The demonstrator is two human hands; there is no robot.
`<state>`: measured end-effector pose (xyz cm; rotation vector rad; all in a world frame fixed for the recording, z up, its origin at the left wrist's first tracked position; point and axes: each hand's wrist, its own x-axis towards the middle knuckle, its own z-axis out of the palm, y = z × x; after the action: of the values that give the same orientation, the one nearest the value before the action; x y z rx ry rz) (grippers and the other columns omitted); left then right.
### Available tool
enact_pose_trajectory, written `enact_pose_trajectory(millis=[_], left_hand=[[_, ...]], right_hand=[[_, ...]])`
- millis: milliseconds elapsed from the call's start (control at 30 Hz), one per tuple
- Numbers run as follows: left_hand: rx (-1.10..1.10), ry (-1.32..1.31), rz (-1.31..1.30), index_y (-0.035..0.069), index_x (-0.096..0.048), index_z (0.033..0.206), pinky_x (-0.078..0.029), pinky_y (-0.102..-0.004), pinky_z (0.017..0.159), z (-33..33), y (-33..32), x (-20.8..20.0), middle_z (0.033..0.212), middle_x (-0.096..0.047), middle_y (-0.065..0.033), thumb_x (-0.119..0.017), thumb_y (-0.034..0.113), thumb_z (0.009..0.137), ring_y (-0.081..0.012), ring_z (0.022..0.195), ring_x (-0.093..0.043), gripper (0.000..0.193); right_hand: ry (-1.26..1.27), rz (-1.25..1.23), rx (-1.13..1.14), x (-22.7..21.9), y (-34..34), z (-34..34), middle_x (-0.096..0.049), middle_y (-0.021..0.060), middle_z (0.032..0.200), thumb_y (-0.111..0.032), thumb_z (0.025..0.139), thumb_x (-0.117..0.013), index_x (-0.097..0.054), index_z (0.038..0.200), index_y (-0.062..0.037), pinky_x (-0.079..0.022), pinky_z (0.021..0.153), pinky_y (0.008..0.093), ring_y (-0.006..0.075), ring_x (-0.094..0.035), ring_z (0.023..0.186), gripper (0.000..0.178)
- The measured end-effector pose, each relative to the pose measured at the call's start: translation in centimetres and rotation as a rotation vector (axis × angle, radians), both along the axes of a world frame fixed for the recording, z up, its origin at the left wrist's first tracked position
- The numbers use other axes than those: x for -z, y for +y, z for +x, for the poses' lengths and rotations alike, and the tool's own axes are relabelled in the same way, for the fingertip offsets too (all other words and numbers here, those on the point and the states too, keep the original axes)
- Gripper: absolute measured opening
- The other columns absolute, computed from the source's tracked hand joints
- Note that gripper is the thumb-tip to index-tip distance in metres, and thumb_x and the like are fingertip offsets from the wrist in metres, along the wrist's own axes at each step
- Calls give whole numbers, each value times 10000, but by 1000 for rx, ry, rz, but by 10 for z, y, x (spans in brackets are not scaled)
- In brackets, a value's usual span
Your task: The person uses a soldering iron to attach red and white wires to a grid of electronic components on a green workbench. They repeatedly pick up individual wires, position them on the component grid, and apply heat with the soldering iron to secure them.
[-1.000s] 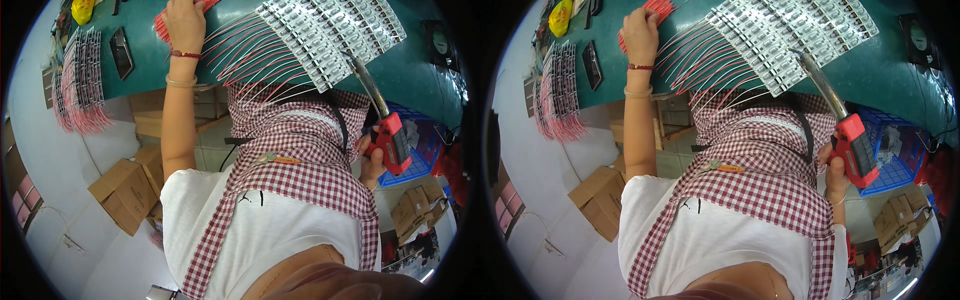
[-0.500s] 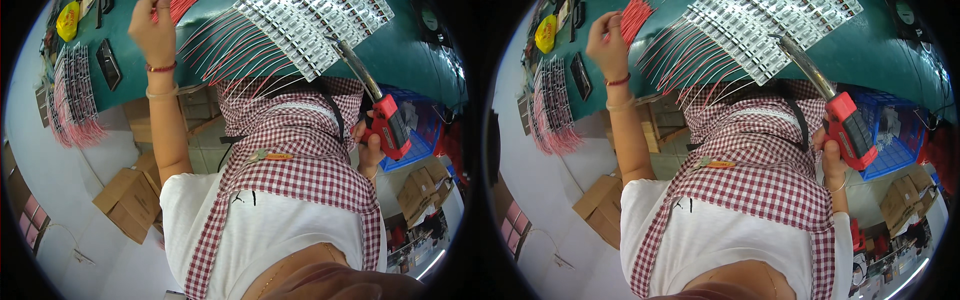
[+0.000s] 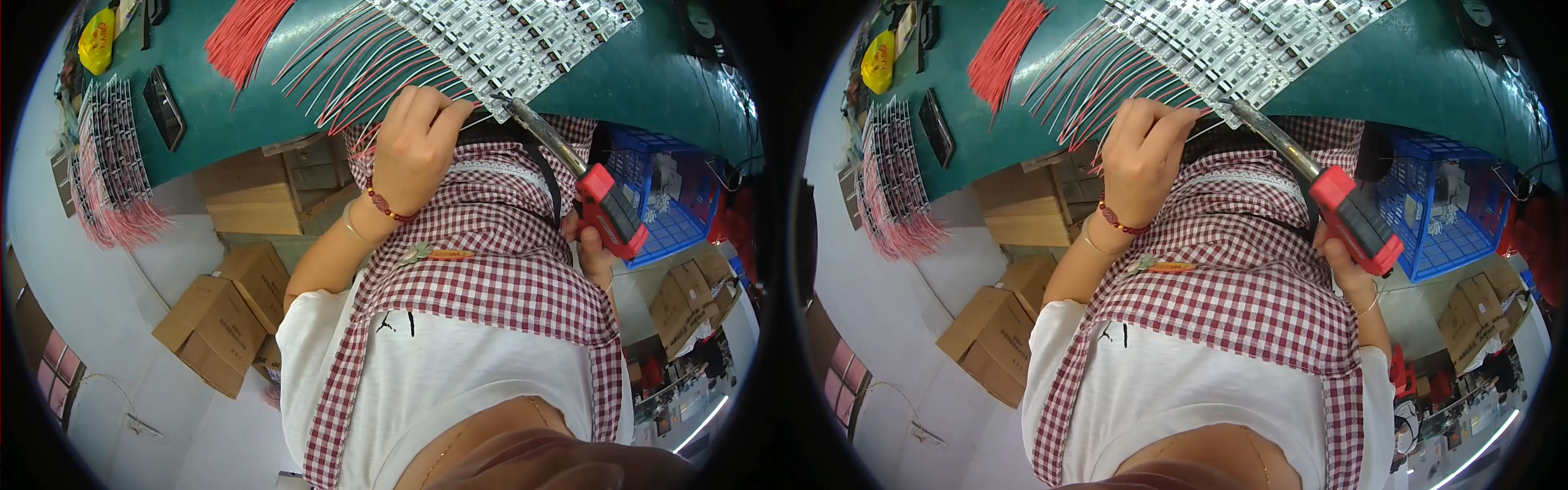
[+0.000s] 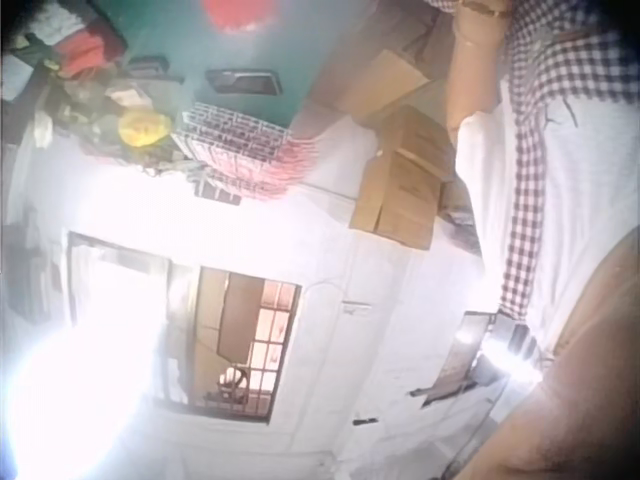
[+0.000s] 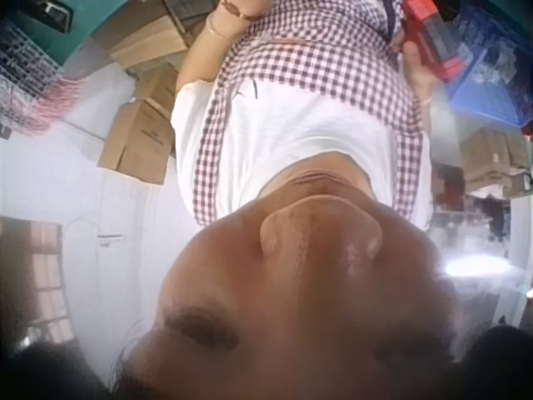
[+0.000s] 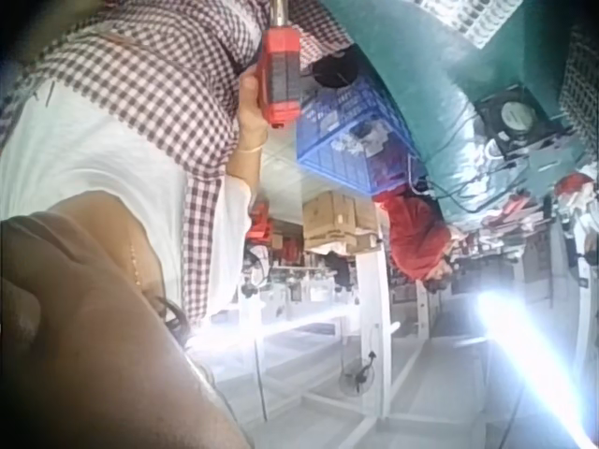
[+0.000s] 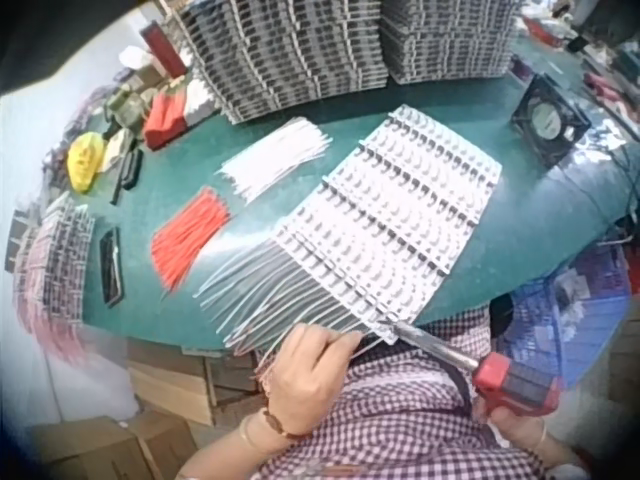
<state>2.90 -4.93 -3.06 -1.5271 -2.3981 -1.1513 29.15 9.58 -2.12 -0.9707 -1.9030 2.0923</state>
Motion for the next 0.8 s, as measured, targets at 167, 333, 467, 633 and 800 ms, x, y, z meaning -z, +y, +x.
enact_pose_trajectory(millis=[167, 333, 467, 633, 800], left_hand=[[3, 9, 6, 34, -667, 855, -434, -330, 586, 1, 3, 4, 737, -529, -55, -716, -35, 705, -217, 687, -531, 172], [-27, 2, -8, 27, -661, 852, -438, -326, 594, 4, 1, 5, 748, -535, -59, -710, -40, 713, -221, 698, -540, 162], [-6, -17, 14, 27, -660, 851, -443, -324, 600, 3, 2, 6, 759, -542, -62, -705, -40, 718, -222, 707, -546, 155], [-23, -28, 10, 26, -660, 853, -444, -327, 601, 3, 3, 5, 764, -544, -62, -700, -33, 728, -223, 709, -545, 144], [-38, -38, 5, 26, -660, 855, -445, -329, 603, 4, 3, 5, 765, -543, -65, -695, -36, 732, -225, 711, -544, 142]], right_hand=[[38, -19, -22, 7, -1, 4, -529, 34, 678, -434, 883, -606, -580, 853, -6, -377, 560, 249, 114, -485, 602, 430], [37, 12, 25, 4, -4, 2, -554, 50, 667, -330, 874, -639, -598, 856, 7, -397, 544, 260, 124, -509, 590, 341], [60, 62, -1, 8, -1, 0, -567, 59, 646, -295, 849, -667, -615, 833, 10, -413, 533, 266, 136, -531, 577, 309], [-56, 83, -131, 18, 4, 16, -536, 57, 769, -512, 849, -631, -522, 1094, 13, -387, 593, 278, 134, -485, 668, 589], [-101, 178, -163, 14, 5, 13, -549, 57, 767, -489, 845, -631, -554, 974, 18, -404, 615, 276, 136, -500, 664, 529]])
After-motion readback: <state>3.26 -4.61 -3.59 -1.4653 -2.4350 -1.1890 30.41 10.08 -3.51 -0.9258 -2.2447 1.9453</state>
